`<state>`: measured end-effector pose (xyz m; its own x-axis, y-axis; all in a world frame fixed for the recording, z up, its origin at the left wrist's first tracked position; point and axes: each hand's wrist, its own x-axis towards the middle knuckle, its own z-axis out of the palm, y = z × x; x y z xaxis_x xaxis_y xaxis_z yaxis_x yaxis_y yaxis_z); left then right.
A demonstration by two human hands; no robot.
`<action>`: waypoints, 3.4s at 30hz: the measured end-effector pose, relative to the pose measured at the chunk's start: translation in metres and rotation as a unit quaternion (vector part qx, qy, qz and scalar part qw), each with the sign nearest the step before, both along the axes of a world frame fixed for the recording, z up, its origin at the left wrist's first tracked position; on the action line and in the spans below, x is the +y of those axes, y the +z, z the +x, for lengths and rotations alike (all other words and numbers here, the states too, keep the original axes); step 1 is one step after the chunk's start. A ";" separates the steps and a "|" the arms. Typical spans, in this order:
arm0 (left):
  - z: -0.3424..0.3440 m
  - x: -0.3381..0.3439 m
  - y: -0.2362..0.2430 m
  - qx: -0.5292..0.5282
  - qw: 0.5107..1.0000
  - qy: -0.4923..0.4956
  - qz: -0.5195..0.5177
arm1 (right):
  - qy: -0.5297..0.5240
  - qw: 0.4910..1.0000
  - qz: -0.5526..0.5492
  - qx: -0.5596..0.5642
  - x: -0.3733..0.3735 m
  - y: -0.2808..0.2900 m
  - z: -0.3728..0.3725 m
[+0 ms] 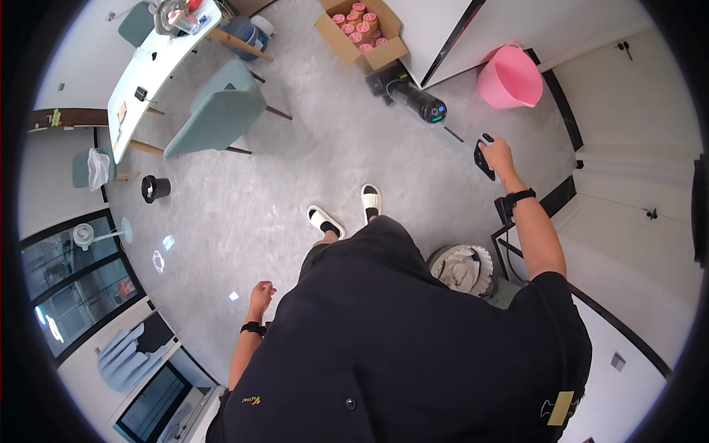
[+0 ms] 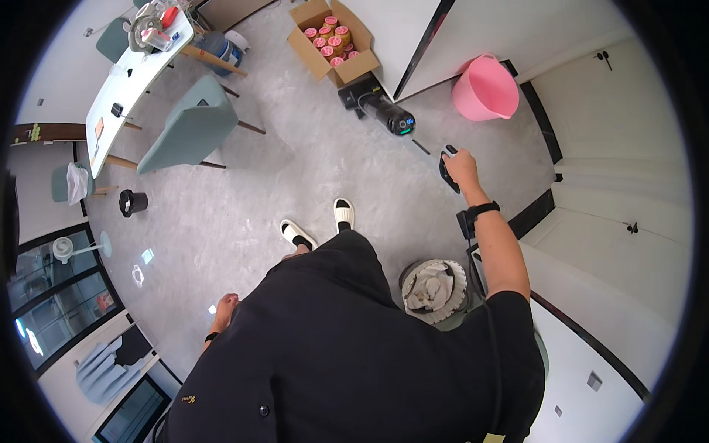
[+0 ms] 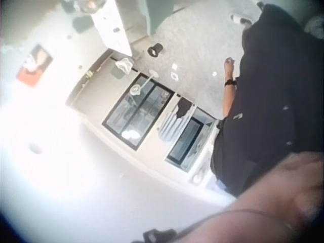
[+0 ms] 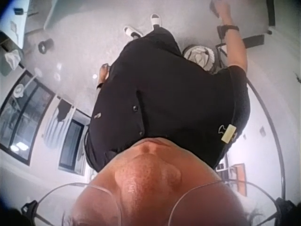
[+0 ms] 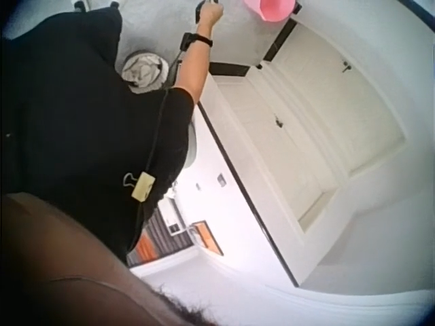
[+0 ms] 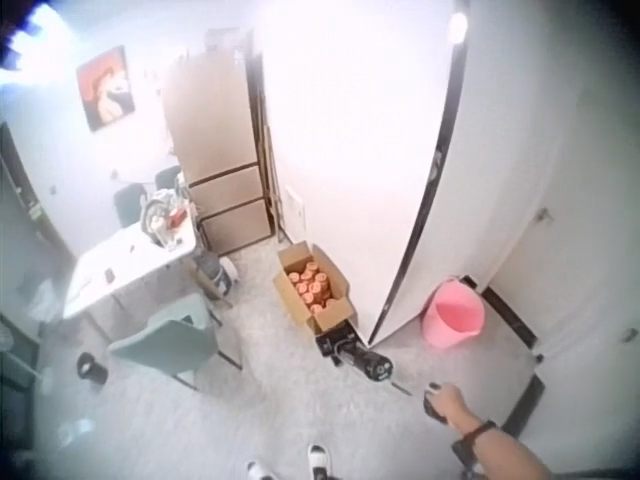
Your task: The recorder is vacuuming the floor in a living area and moving a cushion.
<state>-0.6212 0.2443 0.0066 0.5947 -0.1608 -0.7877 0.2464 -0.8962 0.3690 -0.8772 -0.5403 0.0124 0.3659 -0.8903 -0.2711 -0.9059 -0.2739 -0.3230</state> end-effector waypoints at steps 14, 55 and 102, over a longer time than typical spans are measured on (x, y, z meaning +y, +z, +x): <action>-0.034 0.083 -0.063 0.080 0.994 -0.060 -0.035 | -0.017 0.997 0.069 0.032 0.177 -0.039 -0.100; -0.187 0.123 -0.092 -0.045 0.995 -0.078 -0.047 | -0.513 0.565 0.384 -0.520 0.125 -0.034 -0.014; -0.371 -0.018 0.025 0.029 0.979 0.200 0.030 | 0.172 0.936 0.282 -0.120 0.095 -0.127 0.176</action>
<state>-0.9917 0.2262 0.0313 0.5540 0.1233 -0.8233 0.6014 -0.7431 0.2934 -0.7010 -0.4456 -0.1148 0.7154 -0.4495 -0.5349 -0.6778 -0.2607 -0.6875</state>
